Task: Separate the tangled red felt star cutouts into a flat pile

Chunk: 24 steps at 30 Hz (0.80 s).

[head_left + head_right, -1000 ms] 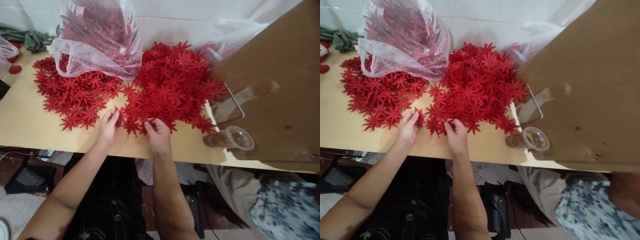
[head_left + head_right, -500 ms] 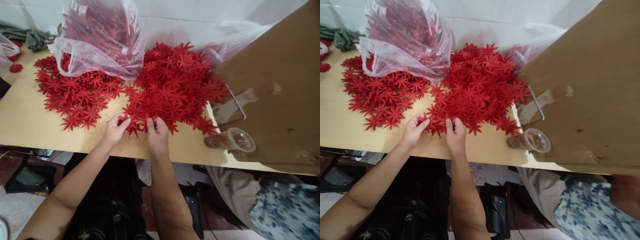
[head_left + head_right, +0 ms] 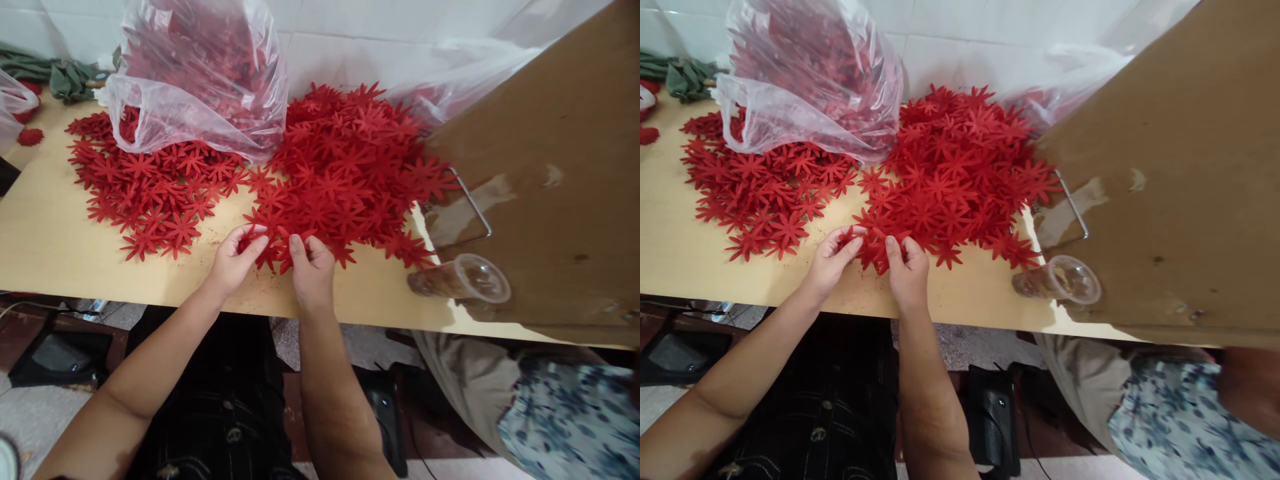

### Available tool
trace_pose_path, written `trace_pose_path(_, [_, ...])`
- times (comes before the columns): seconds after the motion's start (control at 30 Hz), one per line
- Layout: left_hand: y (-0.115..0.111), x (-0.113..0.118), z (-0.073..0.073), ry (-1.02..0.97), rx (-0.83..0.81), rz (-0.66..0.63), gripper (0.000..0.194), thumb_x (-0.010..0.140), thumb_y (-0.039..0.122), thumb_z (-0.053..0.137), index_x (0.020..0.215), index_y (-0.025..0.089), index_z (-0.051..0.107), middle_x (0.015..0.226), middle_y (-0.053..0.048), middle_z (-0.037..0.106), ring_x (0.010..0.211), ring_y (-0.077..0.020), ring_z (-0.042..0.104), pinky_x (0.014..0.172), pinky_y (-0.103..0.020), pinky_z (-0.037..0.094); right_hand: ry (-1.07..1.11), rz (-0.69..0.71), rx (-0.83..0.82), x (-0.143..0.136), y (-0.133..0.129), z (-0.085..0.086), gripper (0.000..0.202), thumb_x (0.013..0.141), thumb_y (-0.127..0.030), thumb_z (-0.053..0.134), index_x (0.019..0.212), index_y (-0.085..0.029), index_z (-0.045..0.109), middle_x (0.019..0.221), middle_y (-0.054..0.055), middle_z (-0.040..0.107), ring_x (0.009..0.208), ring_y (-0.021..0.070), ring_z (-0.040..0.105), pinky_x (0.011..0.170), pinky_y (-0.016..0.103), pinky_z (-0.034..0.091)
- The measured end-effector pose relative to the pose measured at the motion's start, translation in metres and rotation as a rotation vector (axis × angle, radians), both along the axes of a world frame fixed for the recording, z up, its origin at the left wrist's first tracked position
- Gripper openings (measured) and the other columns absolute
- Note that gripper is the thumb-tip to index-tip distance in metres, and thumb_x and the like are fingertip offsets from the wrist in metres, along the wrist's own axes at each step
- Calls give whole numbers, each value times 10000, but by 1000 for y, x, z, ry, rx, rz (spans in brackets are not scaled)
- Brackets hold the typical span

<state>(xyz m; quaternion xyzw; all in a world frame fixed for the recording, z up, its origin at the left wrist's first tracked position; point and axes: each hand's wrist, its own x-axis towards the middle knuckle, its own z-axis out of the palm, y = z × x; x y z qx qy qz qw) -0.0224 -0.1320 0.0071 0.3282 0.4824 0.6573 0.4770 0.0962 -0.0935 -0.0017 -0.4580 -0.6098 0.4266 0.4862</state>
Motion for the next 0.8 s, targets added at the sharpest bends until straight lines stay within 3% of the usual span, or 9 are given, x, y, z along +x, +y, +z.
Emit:
trace_pose_path(0.17, [0, 2, -3, 59, 5, -88, 172, 646, 263, 673, 749, 152, 592, 707, 17, 575, 654, -73, 507, 655, -226, 409, -20, 153, 9, -7, -7, 2, 368, 807, -430, 481, 567, -195, 330, 539, -55, 309, 516, 74, 311, 493, 219, 280])
trace_pose_path(0.33, [1, -2, -1, -81, -45, 65, 165, 675, 275, 638, 652, 164, 518, 575, 59, 471, 528, -41, 412, 539, -193, 355, -4, 308, -27, -5, -10, 0, 260, 812, -419, 478, 676, -198, 459, 608, -34, 437, 591, 94, 413, 583, 237, 360])
trace_pose_path(0.47, [4, -5, -2, -171, -56, 133, 182, 689, 264, 617, 634, 164, 475, 536, 66, 443, 494, -36, 397, 502, -183, 338, 12, 338, -45, 1, -9, 0, 235, 771, -427, 537, 741, -197, 502, 672, -20, 490, 603, 95, 437, 580, 240, 377])
trace_pose_path(0.57, [5, -5, -3, -190, -56, 139, 174, 699, 266, 608, 650, 162, 478, 543, 61, 465, 495, -37, 417, 499, -185, 346, 48, 276, -17, 5, -5, -2, 257, 734, -441, 578, 719, -190, 524, 750, 8, 528, 674, 108, 478, 613, 251, 397])
trace_pose_path(0.7, [5, -2, -4, -101, -87, 111, 168, 708, 269, 610, 672, 165, 483, 530, 62, 474, 476, -39, 420, 487, -190, 347, 99, 41, -50, 6, 1, -7, 313, 722, -480, 579, 646, -188, 492, 585, -30, 466, 554, 89, 420, 531, 228, 360])
trace_pose_path(0.8, [5, -1, -5, -47, -96, 100, 148, 706, 253, 614, 693, 167, 495, 539, 65, 478, 475, -42, 416, 490, -194, 352, 118, -50, -77, 5, 3, -7, 362, 706, -517, 577, 616, -189, 453, 515, -53, 419, 480, 73, 369, 479, 219, 321])
